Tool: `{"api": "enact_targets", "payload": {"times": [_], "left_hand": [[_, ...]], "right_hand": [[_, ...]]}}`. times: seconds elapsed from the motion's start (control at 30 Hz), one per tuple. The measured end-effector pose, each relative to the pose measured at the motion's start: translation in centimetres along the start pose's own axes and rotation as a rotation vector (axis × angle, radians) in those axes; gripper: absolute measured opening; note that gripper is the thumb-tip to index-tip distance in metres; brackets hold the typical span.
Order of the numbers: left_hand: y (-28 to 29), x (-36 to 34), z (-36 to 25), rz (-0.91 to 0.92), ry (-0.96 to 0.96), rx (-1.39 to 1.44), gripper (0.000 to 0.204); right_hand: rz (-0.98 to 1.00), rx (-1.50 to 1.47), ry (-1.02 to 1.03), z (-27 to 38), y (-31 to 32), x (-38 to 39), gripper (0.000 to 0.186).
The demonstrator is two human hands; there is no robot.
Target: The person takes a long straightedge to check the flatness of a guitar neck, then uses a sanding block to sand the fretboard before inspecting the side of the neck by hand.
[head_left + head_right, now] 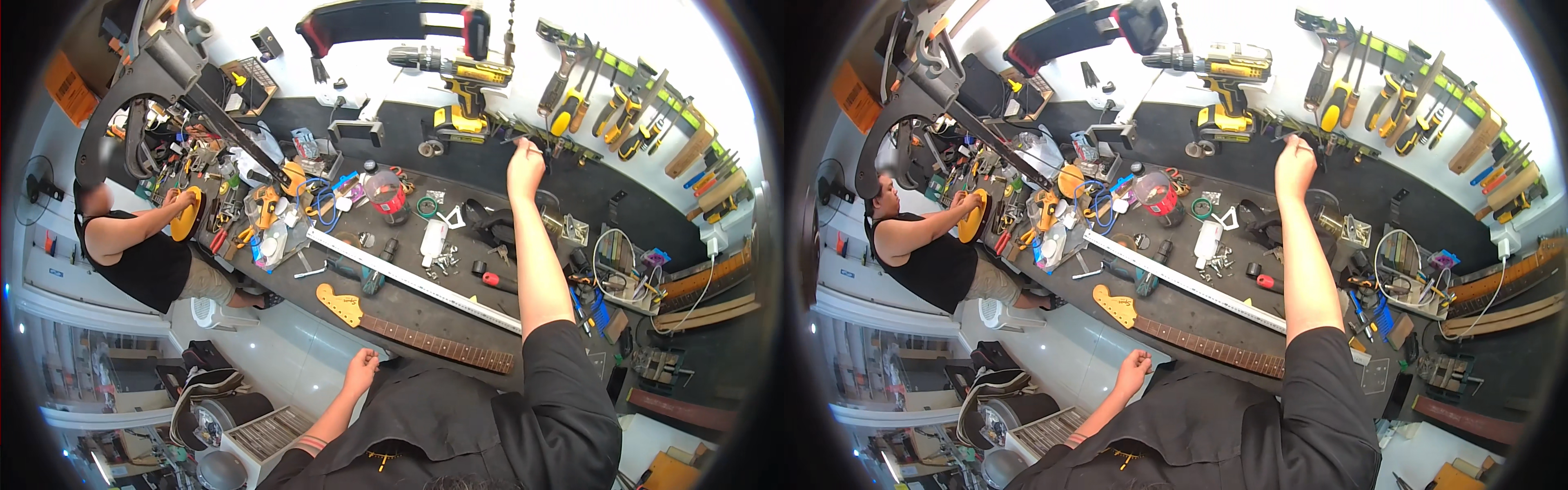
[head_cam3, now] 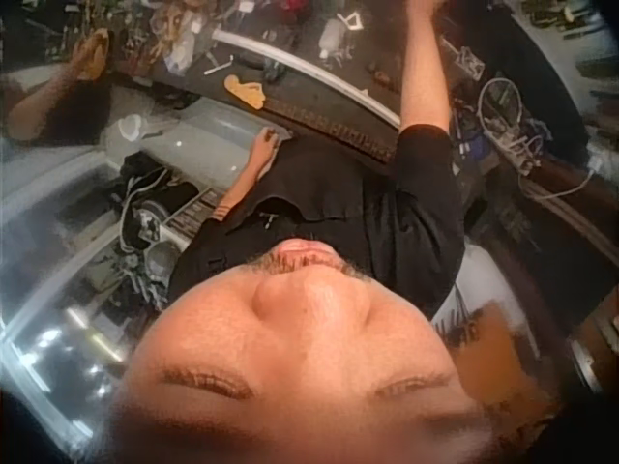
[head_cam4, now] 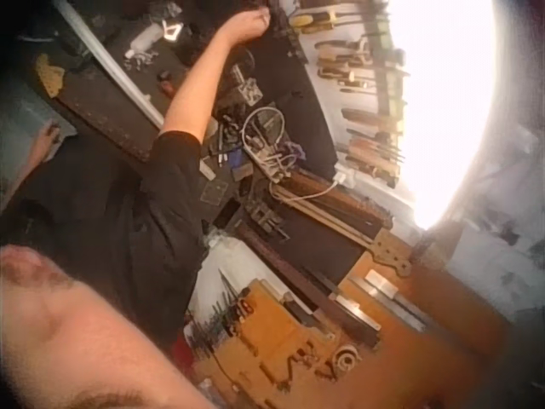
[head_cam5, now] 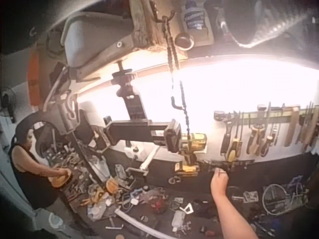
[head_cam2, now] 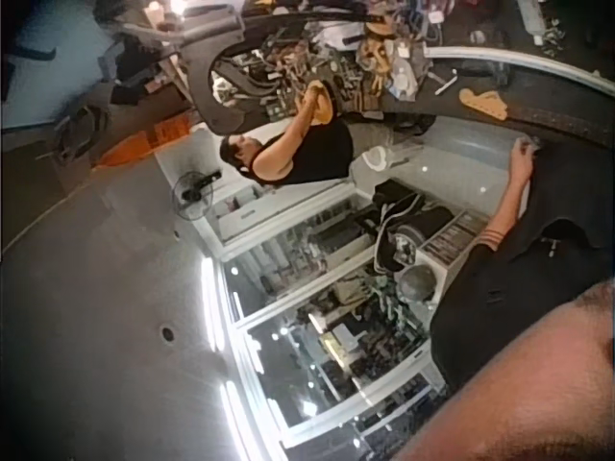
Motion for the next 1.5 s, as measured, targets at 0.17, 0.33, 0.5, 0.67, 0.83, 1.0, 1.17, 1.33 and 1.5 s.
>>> {"api": "enact_targets", "payload": {"times": [0.17, 0.33, 0.5, 0.67, 0.83, 1.0, 1.17, 1.33, 1.5], "left_hand": [[0.2, 0.4, 0.6, -0.017, 0.018, 0.018, 0.016], [0.0, 1.0, 0.9, -0.006, 0.038, -0.031, 0.016], [-0.1, 0.3, 1.3, 0.024, 0.045, -0.04, 0.015], [0.1, -0.9, 0.6, -0.011, 0.01, -0.014, 0.016], [0.7, -0.9, -0.1, 0.007, 0.027, -0.08, 0.015], [0.6, -1.5, 0.0, 0.003, -0.004, -0.107, 0.014], [0.5, -1.3, 0.2, 0.019, 0.016, -0.109, 0.014], [0.6, -1.0, -0.2, 0.024, 0.007, -0.059, 0.012], [1.1, -0.6, 2.1, 0.029, 0.034, -0.076, 0.014]], "right_hand": [[0.009, 0.03, 0.021, -0.8, 0.8, 0.1, 0.036], [0.038, 0.055, 0.026, -0.7, 1.2, 0.1, 0.034], [0.014, 0.033, 0.092, 0.0, -0.1, -0.3, 0.035], [-0.055, 0.131, 0.097, -0.5, -0.1, -0.9, 0.043], [-0.039, 0.104, -0.064, 0.6, -0.2, 0.1, 0.04], [-0.05, 0.132, 0.013, -0.1, 0.0, -0.3, 0.033], [-0.016, 0.32, 0.138, -0.4, 1.0, -0.5, 0.031], [-0.038, 0.373, 0.203, 0.1, 2.1, -0.8, 0.027], [-0.042, 0.404, 0.263, 0.5, 2.0, -1.1, 0.026]]}}
Point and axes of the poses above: each hand's wrist, its own x-axis away from the middle knuckle, its own y-axis out of the back of the hand, z = x × y, the point moved 3 cm from there along -x, towards the middle knuckle, and after that the axes turned 1 degree about x, right-handed, at the moved point
